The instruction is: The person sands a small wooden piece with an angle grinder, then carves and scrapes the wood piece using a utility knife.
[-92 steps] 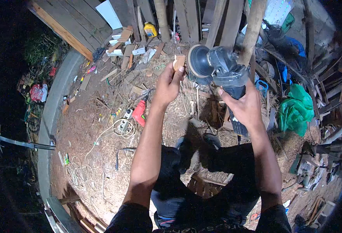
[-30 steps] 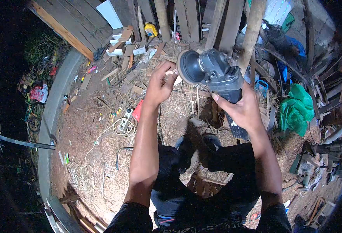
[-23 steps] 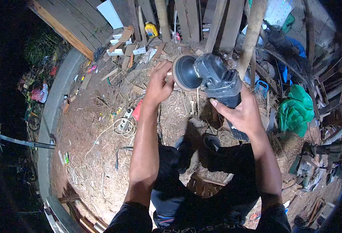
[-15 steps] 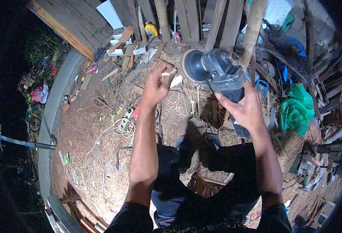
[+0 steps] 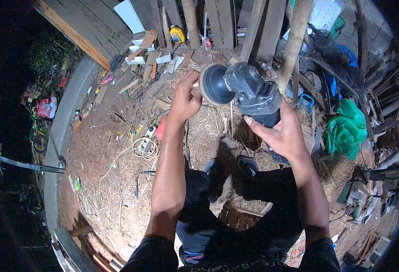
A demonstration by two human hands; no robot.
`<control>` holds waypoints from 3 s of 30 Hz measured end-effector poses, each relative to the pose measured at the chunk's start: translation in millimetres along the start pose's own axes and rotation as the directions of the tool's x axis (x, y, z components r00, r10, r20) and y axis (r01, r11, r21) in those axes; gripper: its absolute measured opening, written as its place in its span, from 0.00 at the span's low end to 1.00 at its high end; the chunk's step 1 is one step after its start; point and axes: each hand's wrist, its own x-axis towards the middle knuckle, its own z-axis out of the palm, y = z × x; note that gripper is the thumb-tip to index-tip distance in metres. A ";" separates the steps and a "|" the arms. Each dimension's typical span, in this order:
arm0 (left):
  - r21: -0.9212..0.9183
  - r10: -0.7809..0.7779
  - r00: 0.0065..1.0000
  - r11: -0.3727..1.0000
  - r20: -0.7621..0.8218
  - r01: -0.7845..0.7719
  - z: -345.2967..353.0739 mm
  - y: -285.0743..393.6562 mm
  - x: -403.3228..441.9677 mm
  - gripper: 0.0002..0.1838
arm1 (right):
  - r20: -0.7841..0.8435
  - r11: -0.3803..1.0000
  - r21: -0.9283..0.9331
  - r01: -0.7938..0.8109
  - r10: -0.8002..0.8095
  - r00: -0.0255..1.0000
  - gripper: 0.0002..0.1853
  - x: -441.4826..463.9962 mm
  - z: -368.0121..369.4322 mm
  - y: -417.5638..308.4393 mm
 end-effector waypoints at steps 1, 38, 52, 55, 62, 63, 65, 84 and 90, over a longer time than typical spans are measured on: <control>0.015 0.015 1.000 1.000 0.009 -0.015 -0.6 1.4 0.8 0.09 | -0.011 0.999 0.035 -0.009 0.010 1.000 0.28 -0.5 0.3 -2.9; -0.220 -0.188 0.980 0.955 0.058 0.196 12.4 11.9 -5.5 0.08 | -0.122 0.998 0.056 0.018 -0.011 0.993 0.26 1.9 2.5 4.8; 0.285 -0.071 0.985 0.958 0.155 0.025 -7.3 13.7 -0.4 0.17 | -0.055 0.998 0.054 -0.032 0.035 0.998 0.25 -2.8 -5.1 4.8; 0.286 -0.067 0.980 0.958 0.185 0.011 -16.4 15.4 -3.7 0.20 | -0.049 0.992 0.123 -0.031 0.038 0.998 0.25 -5.4 -0.9 15.9; 0.215 -0.156 0.975 0.969 0.157 0.120 -14.9 30.2 -4.9 0.25 | -0.156 0.984 -0.137 -0.117 0.095 0.983 0.26 5.9 -16.8 18.0; 0.109 -0.203 0.972 0.976 0.121 0.191 -8.4 28.6 -7.0 0.26 | -0.178 0.980 -0.156 -0.123 0.095 0.979 0.27 6.8 -16.3 22.8; -0.083 -0.389 0.904 0.909 0.176 0.407 -4.0 22.3 -7.2 0.32 | -0.169 0.971 -0.072 -0.228 0.213 0.962 0.27 6.2 -17.8 23.7; -0.923 -0.597 0.730 -0.048 0.333 0.381 2.7 16.1 -0.7 0.14 | -0.234 0.987 -0.159 0.000 -0.038 0.972 0.21 10.0 -3.3 20.4; -0.884 -0.584 0.715 -0.011 0.386 0.468 7.9 36.4 0.8 0.24 | -0.234 0.994 -0.094 0.048 -0.069 0.970 0.27 9.4 2.3 18.0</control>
